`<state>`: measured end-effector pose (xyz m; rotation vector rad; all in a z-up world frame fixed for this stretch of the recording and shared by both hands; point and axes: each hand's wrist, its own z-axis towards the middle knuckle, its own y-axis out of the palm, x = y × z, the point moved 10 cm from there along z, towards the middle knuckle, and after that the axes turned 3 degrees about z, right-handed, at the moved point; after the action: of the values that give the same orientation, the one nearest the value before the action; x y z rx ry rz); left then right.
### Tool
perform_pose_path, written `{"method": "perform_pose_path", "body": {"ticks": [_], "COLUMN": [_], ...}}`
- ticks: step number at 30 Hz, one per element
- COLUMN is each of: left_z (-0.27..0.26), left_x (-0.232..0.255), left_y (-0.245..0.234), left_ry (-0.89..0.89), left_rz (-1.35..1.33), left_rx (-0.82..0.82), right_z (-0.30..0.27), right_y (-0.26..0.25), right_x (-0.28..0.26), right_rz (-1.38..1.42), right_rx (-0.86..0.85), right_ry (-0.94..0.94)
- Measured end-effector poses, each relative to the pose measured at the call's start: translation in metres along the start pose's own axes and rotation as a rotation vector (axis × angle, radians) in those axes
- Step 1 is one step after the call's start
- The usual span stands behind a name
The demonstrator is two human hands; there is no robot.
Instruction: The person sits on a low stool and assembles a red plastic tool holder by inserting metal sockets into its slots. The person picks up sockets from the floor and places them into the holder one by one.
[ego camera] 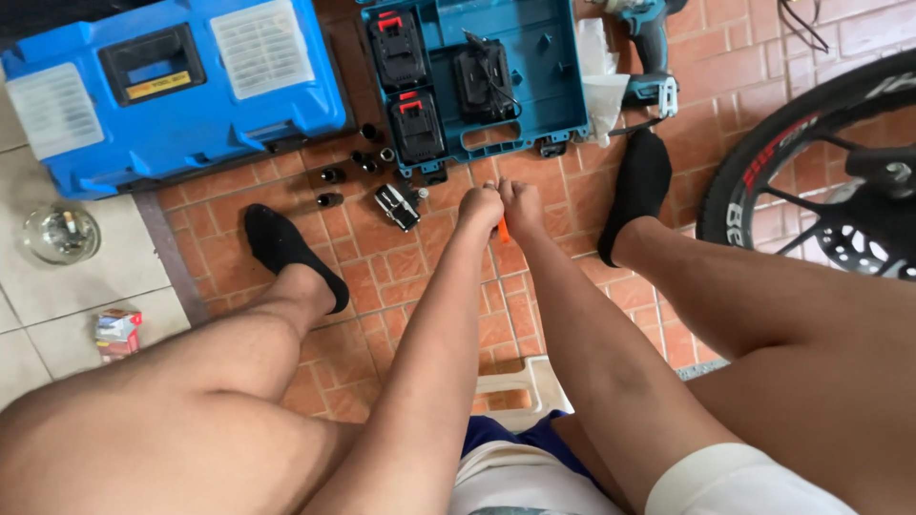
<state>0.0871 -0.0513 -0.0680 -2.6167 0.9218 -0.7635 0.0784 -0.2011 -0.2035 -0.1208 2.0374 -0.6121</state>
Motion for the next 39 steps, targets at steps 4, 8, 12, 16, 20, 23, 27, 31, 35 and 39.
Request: {"method": "perform_pose_path", "body": {"ticks": [4,8,12,16,20,23,27,31,35,39], "left_z": [0.013,0.001,0.024,0.005,0.012,0.021,0.028,0.018,0.010,-0.004], "left_x": [0.025,0.028,0.024,0.010,-0.008,-0.011,-0.011,-0.033,-0.014,-0.012], "left_y": [-0.004,-0.013,0.004,-0.023,-0.019,-0.017,-0.023,-0.049,-0.048,-0.043], "left_ry": [0.232,0.358,0.529,0.328,0.221,0.185,0.100,0.089,0.262,0.262], "left_rz": [0.198,0.080,0.302,0.070,-0.017,-0.012,0.002,-0.078,-0.130,-0.153], "left_rx": [0.037,0.102,0.015,0.046,0.026,0.070,0.199,0.340,0.154,0.065], "right_z": [0.021,0.000,-0.028,-0.047,-0.044,-0.039,-0.003,-0.029,-0.037,-0.044], "right_y": [0.003,-0.012,-0.029,-0.008,-0.001,0.006,0.021,-0.041,-0.043,-0.041], "right_x": [0.013,-0.042,-0.079,-0.096,-0.084,-0.077,-0.046,-0.068,-0.086,-0.100], "right_rz": [0.026,-0.020,-0.063,-0.099,-0.074,-0.159,-0.575,-0.153,-0.220,-0.402], "right_rx": [-0.016,-0.063,-0.132,-0.285,-0.204,-0.193,-0.075,0.049,-0.032,-0.140], "right_ry": [-0.020,-0.072,-0.061,-0.002,0.058,0.025,-0.193,0.095,0.091,0.032]}}
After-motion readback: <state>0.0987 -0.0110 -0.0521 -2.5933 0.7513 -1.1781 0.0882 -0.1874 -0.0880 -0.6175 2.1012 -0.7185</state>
